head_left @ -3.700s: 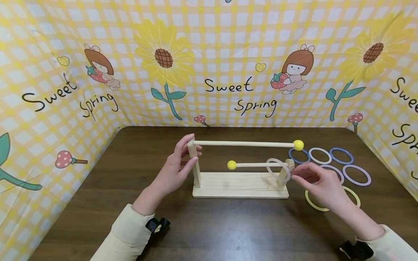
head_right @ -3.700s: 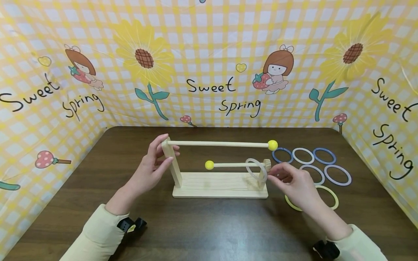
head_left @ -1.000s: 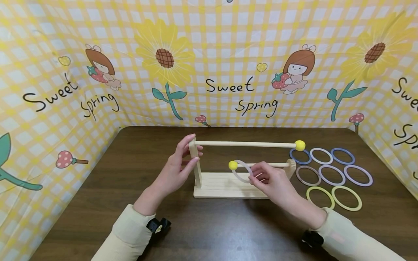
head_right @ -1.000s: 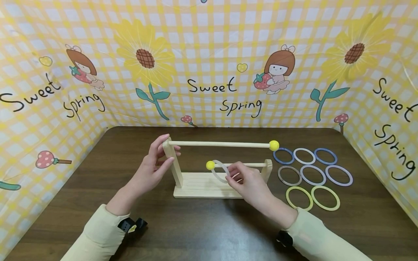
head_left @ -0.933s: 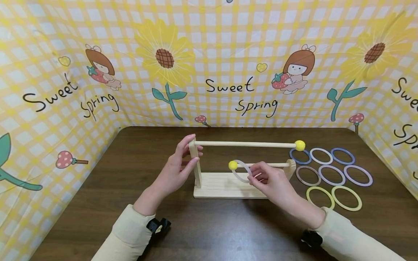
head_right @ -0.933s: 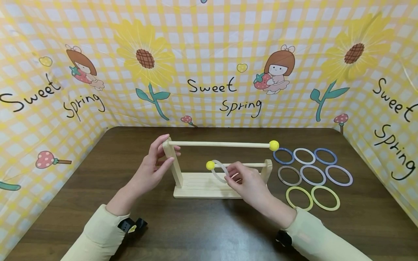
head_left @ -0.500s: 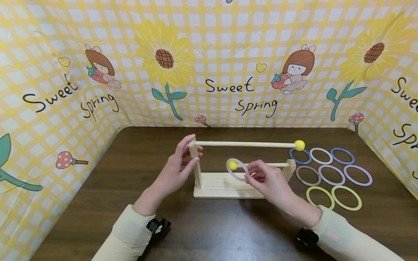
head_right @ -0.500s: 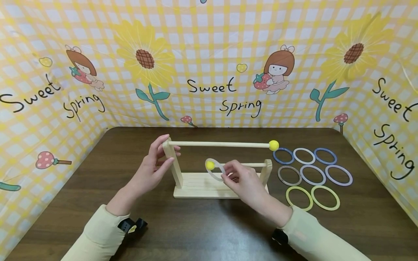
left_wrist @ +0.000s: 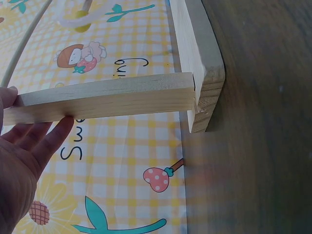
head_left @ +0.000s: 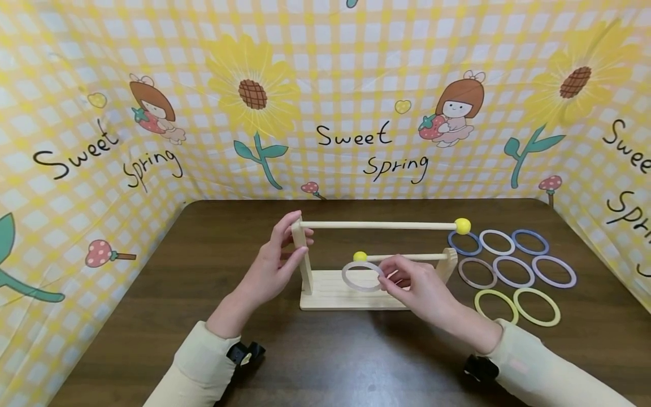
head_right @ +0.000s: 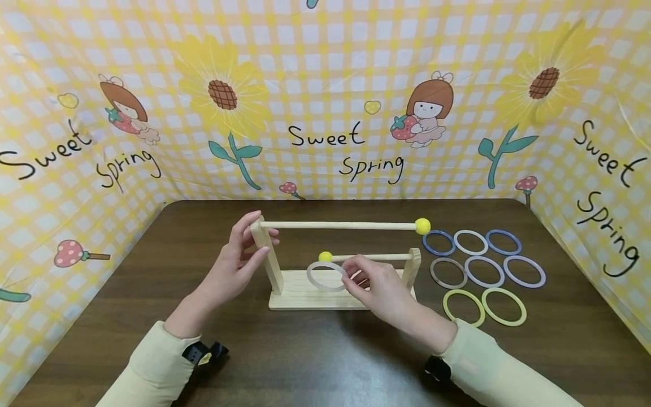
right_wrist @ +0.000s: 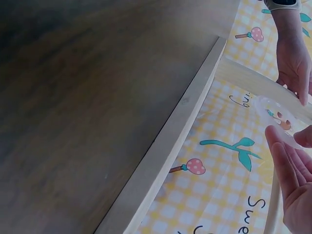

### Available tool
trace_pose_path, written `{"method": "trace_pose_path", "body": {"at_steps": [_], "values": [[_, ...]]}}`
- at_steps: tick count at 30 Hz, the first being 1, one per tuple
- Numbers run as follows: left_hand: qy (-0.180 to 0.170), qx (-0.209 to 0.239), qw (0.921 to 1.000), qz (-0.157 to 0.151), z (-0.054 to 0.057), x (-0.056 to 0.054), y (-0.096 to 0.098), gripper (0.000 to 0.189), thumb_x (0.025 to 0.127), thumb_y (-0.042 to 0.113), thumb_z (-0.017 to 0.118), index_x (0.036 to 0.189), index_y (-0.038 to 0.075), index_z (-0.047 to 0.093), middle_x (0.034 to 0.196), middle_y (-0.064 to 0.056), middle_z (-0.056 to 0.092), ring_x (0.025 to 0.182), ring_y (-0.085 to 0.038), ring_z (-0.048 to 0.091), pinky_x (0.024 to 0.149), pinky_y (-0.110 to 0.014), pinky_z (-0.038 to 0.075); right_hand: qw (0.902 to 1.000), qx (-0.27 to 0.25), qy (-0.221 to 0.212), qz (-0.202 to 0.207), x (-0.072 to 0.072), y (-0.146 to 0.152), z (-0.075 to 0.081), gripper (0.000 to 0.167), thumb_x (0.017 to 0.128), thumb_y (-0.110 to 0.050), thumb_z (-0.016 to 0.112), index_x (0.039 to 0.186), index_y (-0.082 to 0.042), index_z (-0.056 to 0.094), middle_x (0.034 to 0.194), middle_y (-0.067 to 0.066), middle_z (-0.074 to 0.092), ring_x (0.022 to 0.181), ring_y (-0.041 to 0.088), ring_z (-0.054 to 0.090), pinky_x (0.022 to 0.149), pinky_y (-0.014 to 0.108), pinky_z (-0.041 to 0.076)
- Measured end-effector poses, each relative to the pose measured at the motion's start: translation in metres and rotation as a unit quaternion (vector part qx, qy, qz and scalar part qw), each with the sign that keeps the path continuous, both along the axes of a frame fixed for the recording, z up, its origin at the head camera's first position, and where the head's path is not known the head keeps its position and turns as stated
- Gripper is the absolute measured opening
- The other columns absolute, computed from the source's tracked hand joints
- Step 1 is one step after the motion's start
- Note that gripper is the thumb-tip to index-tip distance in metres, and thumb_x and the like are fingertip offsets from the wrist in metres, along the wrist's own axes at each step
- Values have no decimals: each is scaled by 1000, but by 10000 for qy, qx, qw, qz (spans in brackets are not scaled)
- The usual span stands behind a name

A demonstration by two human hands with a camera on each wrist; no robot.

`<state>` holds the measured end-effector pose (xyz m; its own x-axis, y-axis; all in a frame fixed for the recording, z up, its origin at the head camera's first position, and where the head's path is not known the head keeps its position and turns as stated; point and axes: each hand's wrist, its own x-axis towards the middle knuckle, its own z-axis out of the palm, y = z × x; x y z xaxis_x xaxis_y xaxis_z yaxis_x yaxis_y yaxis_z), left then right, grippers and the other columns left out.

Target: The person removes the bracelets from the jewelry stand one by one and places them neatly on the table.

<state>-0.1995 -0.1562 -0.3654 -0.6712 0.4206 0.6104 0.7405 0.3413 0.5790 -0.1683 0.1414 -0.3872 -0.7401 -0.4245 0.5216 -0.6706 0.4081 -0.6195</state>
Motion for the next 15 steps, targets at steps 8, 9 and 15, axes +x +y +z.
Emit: {"method": "trace_pose_path", "body": {"at_steps": [8, 9, 15], "values": [[-63, 20, 10000, 32, 1, 1, 0, 66, 95, -6, 56, 147, 17, 22, 118, -10, 58, 104, -23, 62, 74, -37, 57, 9981, -32, 612, 69, 4, 20, 1, 26, 80, 12, 71, 98, -6, 63, 80, -3, 67, 67, 6, 66, 62, 19, 54], [-62, 20, 10000, 33, 1, 2, 0, 66, 95, -6, 56, 147, 17, 22, 118, -10, 58, 104, -23, 62, 74, -37, 57, 9976, -12, 686, 37, 5, 24, 1, 27, 80, 12, 72, 98, -7, 63, 80, -3, 67, 66, 5, 66, 62, 18, 54], [-73, -6, 10000, 43, 2, 2, 1, 67, 94, -6, 57, 147, 17, 22, 118, -10, 57, 105, -24, 62, 74, -38, 57, 9957, 41, 888, -261, 11, 48, 4, 35, 74, 16, 74, 99, -7, 64, 79, -1, 68, 67, 6, 66, 62, 16, 53]]}}
